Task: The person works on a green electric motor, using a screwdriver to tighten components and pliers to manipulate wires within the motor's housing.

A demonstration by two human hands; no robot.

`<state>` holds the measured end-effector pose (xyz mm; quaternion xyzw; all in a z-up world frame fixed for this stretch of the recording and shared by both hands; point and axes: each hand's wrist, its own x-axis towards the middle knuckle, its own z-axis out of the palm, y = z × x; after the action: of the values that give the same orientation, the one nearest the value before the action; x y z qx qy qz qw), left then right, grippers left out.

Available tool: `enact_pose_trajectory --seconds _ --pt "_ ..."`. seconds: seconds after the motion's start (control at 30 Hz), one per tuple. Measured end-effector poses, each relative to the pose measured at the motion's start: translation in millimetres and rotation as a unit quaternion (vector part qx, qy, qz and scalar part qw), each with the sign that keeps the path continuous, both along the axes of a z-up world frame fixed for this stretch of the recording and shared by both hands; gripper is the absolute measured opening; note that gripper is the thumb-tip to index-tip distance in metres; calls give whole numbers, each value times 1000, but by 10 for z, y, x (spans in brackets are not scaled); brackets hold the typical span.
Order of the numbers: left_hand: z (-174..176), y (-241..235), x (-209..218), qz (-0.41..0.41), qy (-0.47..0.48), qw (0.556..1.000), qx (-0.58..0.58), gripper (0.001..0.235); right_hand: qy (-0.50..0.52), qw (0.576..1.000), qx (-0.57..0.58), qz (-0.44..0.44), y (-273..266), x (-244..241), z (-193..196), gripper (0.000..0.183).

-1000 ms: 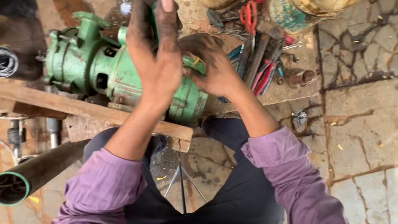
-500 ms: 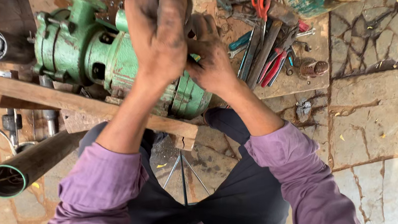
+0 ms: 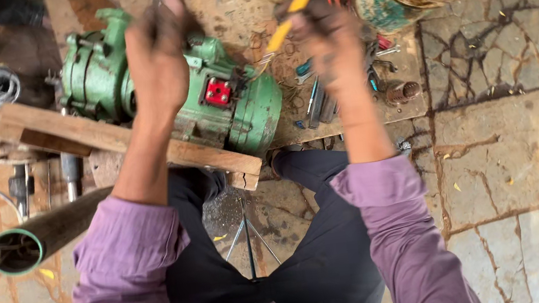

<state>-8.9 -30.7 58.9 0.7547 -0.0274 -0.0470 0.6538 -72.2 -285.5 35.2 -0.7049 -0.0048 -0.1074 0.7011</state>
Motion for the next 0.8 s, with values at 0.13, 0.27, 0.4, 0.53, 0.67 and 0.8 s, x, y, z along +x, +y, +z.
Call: enact_pose_trajectory --seconds 0.13,0.27,0.4,0.53,0.67,0.8 --pt "-227 1 -161 -220 -88 900 367 45 120 981 -118 -100 -742 -55 -550 19" --pt "-495 -209 -158 -254 -272 859 352 41 194 884 -420 -61 -1212 -274 -1990 31" --pt "-514 -267 -80 -278 -168 854 407 35 263 812 -519 -41 -1203 -433 -2679 46" --pt "-392 -148 -94 -301 -109 871 373 28 347 799 -491 2 -984 -361 -2694 40" --pt "-387 4 -131 -289 -218 882 302 39 350 809 -469 46 -895 -207 -2341 32" --pt "-483 102 -79 -285 -123 904 295 36 477 725 -488 -92 -1178 -178 -1882 61"
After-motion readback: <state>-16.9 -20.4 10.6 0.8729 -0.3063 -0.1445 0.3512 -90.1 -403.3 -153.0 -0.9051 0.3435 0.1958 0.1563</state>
